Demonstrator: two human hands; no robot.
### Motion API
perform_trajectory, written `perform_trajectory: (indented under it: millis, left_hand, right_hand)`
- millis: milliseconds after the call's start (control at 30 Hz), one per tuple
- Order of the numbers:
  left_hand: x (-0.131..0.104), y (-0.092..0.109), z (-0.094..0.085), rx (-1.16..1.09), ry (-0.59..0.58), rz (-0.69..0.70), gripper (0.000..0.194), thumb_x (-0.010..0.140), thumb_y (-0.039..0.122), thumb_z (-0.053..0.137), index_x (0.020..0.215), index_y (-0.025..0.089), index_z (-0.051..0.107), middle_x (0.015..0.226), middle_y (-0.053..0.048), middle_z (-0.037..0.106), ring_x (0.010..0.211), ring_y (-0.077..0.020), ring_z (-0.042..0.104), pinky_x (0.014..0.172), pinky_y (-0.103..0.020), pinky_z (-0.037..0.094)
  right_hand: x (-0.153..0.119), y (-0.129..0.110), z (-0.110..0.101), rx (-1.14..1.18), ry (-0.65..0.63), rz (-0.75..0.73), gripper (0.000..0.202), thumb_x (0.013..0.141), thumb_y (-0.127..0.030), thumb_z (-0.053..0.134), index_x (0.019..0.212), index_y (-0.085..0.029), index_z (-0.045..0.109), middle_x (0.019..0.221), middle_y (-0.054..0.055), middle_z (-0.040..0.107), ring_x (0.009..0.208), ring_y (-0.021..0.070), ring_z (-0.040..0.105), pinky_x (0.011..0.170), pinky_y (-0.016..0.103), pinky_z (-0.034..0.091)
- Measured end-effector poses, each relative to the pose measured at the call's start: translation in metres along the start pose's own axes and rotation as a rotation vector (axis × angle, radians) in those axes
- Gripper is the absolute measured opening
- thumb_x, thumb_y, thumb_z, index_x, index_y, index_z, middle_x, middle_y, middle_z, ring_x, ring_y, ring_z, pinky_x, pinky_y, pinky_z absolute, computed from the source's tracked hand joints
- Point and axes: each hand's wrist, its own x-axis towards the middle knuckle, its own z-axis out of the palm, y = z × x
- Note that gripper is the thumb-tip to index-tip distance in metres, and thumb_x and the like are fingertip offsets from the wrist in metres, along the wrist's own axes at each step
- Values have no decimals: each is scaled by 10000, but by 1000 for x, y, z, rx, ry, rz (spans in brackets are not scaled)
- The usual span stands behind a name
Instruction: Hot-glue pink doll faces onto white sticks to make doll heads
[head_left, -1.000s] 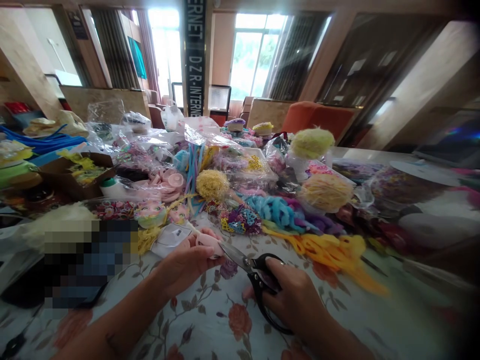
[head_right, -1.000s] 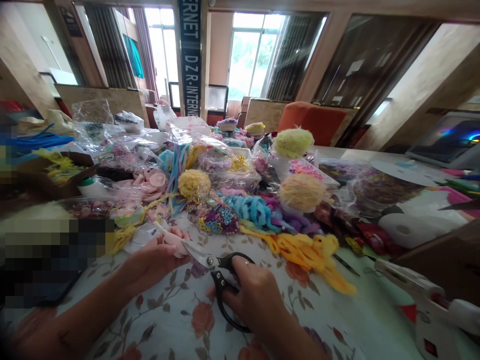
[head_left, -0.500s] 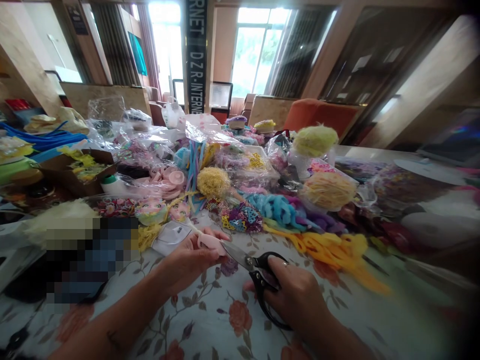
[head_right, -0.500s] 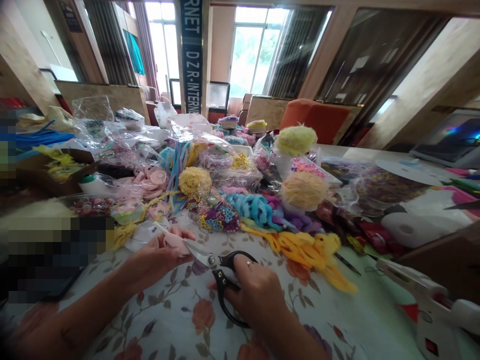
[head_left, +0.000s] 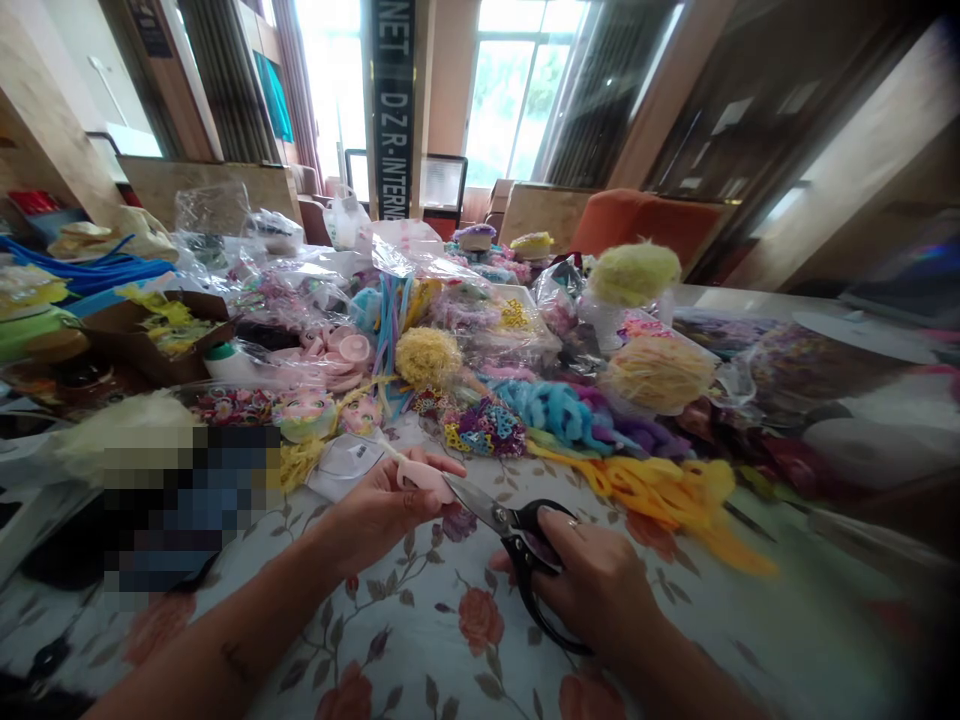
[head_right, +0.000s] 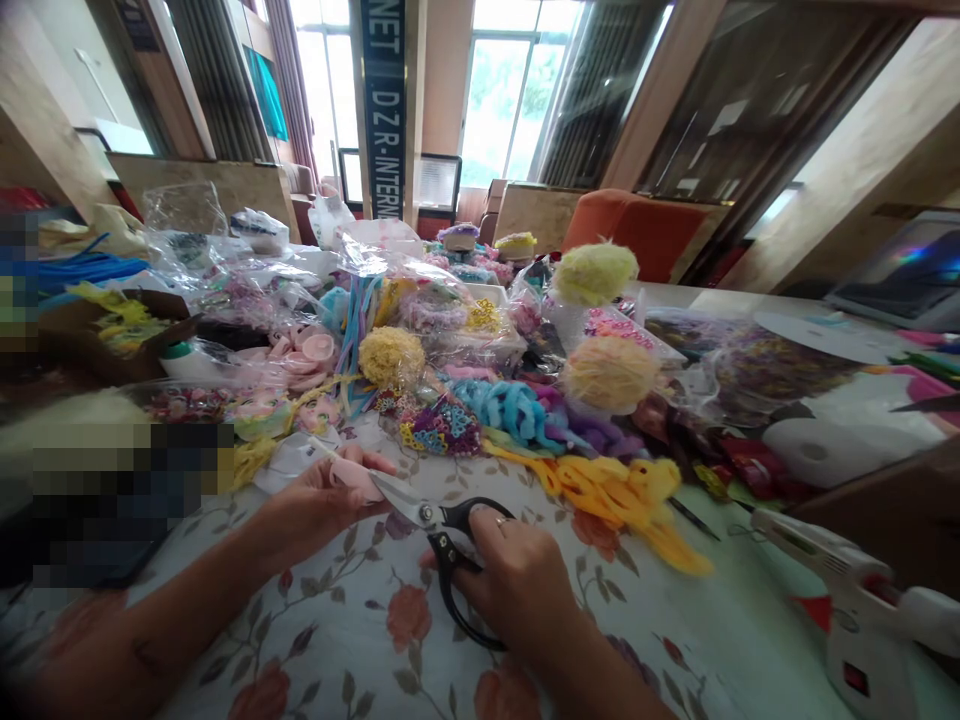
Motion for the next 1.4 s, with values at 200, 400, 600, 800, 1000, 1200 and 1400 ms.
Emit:
perform_trajectory:
  millis: [200, 400, 600, 800, 1000, 1200, 1400]
  left_hand:
    - [-1, 0, 0, -6, -14, -4, 127, 706, 169, 771, 785, 162, 673, 1014, -32, 636, 762, -115, 605, 804, -276, 491]
    - [1, 0, 0, -24, -21, 2, 129, 700, 170, 776, 772, 152, 671, 1041, -38, 639, 771, -123, 621, 813, -284, 496]
    - [0, -1, 0, -30, -13, -6, 122, 702, 139, 769, 719, 148, 649, 1060, -39, 651, 763, -117, 631, 801, -273, 503]
    - [2, 3, 0, -106, 151, 45, 161, 688, 154, 780, 814, 137, 681, 927, -51, 685, 766, -126, 631, 811, -278, 524]
    - [8, 16, -3, -292, 411, 143, 67, 743, 69, 674, 728, 128, 644, 766, -58, 693, 739, -150, 639, 756, -334, 567]
    - [7, 22, 0, -372, 411, 88, 146, 814, 97, 544, 724, 98, 659, 751, -108, 707, 733, -187, 660, 738, -368, 582]
    - [8, 23, 2, -378, 403, 50, 177, 836, 132, 514, 726, 112, 652, 779, -115, 711, 773, -200, 663, 795, -410, 572]
  right_hand:
    - [0, 0, -1, -36, 1, -25, 403, 923, -434, 468, 616, -181, 537, 456, -4, 515, 389, 122, 487, 447, 272, 290]
    - [0, 0, -1, -48, -11, -27, 448, 929, -484, 448, 605, -186, 529, 459, 3, 524, 394, 125, 487, 448, 269, 296]
    - [-2, 3, 2, -20, -16, -14, 410, 902, -465, 498, 593, -196, 500, 461, 1, 519, 397, 126, 490, 441, 267, 296]
    - [5, 14, -7, 251, -148, 238, 325, 793, -358, 641, 568, -207, 462, 496, -24, 543, 435, 97, 496, 441, 198, 350]
    - [13, 11, -17, 285, -483, 180, 127, 679, -213, 661, 606, -196, 558, 573, -8, 596, 529, 131, 531, 499, 218, 366]
    - [10, 17, -10, 190, -536, 284, 201, 673, -188, 655, 866, -211, 706, 794, 46, 717, 728, 224, 664, 639, 289, 480]
    - [8, 46, -2, 162, -333, 327, 272, 722, -240, 665, 979, -187, 739, 1003, 112, 722, 896, 287, 681, 797, 411, 545]
